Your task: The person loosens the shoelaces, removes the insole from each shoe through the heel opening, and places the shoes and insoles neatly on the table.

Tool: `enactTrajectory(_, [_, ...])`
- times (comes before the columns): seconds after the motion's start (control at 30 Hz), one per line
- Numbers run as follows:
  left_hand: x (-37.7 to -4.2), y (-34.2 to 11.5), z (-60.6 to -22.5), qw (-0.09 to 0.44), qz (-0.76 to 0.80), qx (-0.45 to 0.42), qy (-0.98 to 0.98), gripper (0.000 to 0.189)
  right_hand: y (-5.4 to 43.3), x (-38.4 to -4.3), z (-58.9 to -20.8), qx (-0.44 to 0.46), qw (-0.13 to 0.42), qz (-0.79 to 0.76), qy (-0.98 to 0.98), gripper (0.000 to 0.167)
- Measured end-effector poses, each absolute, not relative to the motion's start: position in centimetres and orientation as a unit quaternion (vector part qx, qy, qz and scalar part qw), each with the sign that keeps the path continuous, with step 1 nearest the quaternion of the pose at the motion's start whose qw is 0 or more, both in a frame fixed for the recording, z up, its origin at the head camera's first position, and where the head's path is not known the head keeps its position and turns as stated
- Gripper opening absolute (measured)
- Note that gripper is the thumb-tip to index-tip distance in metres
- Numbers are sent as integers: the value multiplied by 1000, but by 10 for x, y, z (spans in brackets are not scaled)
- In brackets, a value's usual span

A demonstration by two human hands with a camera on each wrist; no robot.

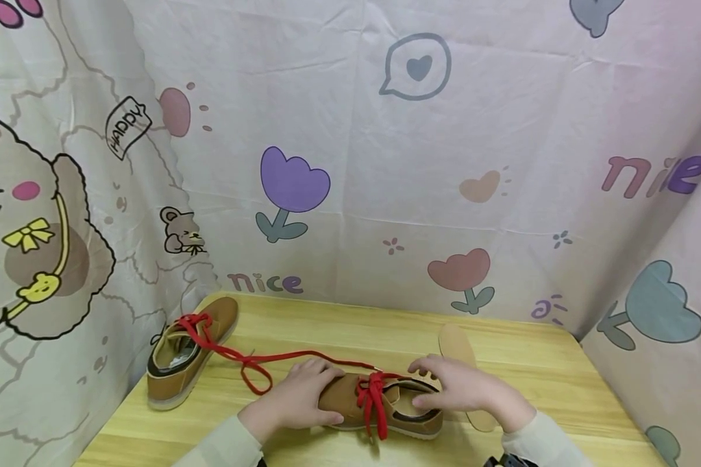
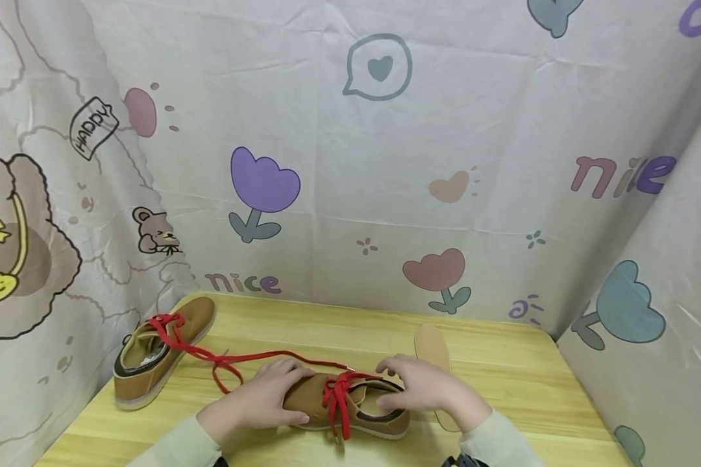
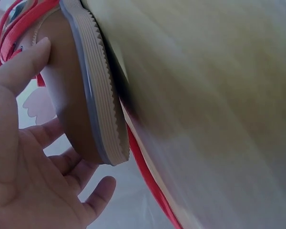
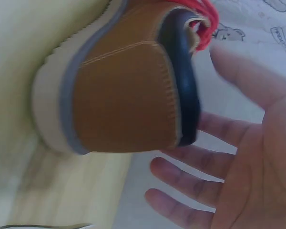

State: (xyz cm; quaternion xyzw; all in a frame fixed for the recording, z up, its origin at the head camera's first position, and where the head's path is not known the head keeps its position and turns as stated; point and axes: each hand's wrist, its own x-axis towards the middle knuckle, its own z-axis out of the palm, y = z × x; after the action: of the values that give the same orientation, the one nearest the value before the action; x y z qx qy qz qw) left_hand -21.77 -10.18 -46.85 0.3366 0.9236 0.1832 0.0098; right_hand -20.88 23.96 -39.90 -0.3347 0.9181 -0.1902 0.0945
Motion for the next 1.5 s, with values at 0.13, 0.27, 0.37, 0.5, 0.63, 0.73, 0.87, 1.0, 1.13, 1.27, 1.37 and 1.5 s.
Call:
enactTrajectory(0.13, [-215, -101, -467, 5, 180, 338, 924, 74, 229, -215, -386, -348, 73, -193, 914, 34])
enactTrajectory(0.27, [-213, -102, -465, -1, 178, 338, 924, 73, 213, -222, -374, -360, 51, -196, 911, 18])
enactTrajectory(0.37, [-212, -102, -465, -3, 176, 337, 925, 72, 199, -228, -369, -364, 43, -188, 911, 12])
enactTrajectory(0.5, [-212, -101, -467, -5, 173, 333, 927, 70, 181, -235, -369, -369, 38, -165, 914, 9])
enactTrajectory(0.63, [-210, -102, -467, -6, 173, 331, 928, 69, 163, -242, -373, -366, 45, -144, 918, 8])
enactTrajectory(0.73, [-209, -102, -466, -8, 173, 331, 927, 69, 152, -245, -376, -358, 58, -128, 923, 11])
enactTrajectory(0.87, [-207, -102, -464, -9, 174, 333, 927, 69, 142, -247, -379, -346, 71, -108, 930, 18])
enactTrajectory(1.0, [-207, -101, -463, -7, 174, 334, 926, 70, 138, -247, -381, -316, 86, -104, 939, 29])
enactTrajectory(1.13, [-207, -101, -463, -9, 172, 332, 927, 70, 136, -247, -382, -301, 111, -96, 942, 43])
enactTrajectory(1.27, [-208, -101, -465, -14, 167, 332, 928, 70, 135, -249, -379, -324, 122, -82, 934, 42])
enactTrajectory(1.37, [-209, -101, -466, -16, 165, 333, 928, 70, 136, -251, -376, -346, 121, -81, 927, 31])
enactTrajectory(1.5, [-209, -101, -467, -18, 164, 336, 927, 70, 138, -256, -373, -375, 105, -102, 915, 24])
